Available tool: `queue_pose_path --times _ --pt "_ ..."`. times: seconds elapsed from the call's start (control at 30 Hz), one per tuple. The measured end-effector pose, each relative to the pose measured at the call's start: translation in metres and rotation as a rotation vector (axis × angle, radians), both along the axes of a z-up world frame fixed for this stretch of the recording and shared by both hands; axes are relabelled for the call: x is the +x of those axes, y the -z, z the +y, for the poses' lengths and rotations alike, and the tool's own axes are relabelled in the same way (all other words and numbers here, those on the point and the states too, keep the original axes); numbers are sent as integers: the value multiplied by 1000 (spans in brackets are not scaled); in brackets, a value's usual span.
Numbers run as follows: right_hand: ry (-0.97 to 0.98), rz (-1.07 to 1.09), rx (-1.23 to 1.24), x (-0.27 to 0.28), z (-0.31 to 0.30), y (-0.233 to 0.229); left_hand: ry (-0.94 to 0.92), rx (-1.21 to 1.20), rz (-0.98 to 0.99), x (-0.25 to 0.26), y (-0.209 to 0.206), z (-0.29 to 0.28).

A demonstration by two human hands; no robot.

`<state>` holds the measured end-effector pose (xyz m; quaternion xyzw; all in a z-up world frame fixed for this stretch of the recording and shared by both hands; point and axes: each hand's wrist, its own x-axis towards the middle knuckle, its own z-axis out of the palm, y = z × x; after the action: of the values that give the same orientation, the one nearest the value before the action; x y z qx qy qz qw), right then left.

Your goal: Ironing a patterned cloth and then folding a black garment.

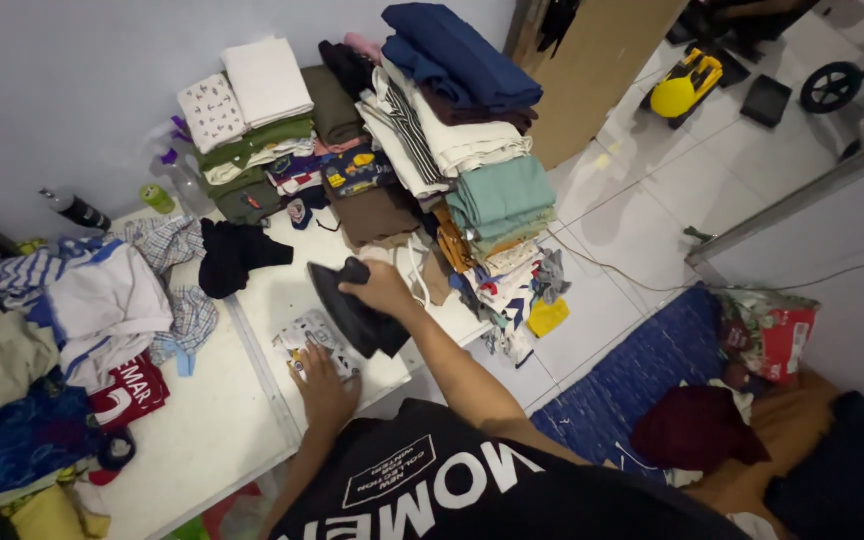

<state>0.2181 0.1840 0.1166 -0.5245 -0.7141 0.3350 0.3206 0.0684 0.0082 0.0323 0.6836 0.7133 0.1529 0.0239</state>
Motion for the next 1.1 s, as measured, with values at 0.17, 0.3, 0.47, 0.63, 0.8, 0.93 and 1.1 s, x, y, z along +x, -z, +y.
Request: queue_pose_path --times 0.17,0.3,0.47,0.63,0.8,0.93,1.1 --pt "78 80 53 18 -6 -51 -7 -28 96 -2 10 3" --pt "105 204 117 27 -6 -55 35 44 71 -6 11 2" --pt "117 324 70 34 -27 -97 19 -84 171 -8 10 10" --pt "107 421 45 38 -28 -99 7 -141 210 -16 23 24" --pt "87 620 30 40 -31 -91 30 -163 212 -25 15 25" --pt "104 628 -27 42 -39 -98 91 -186 293 -36 18 30" --pt "85 640 74 48 -35 -78 223 -74 317 -49 27 28"
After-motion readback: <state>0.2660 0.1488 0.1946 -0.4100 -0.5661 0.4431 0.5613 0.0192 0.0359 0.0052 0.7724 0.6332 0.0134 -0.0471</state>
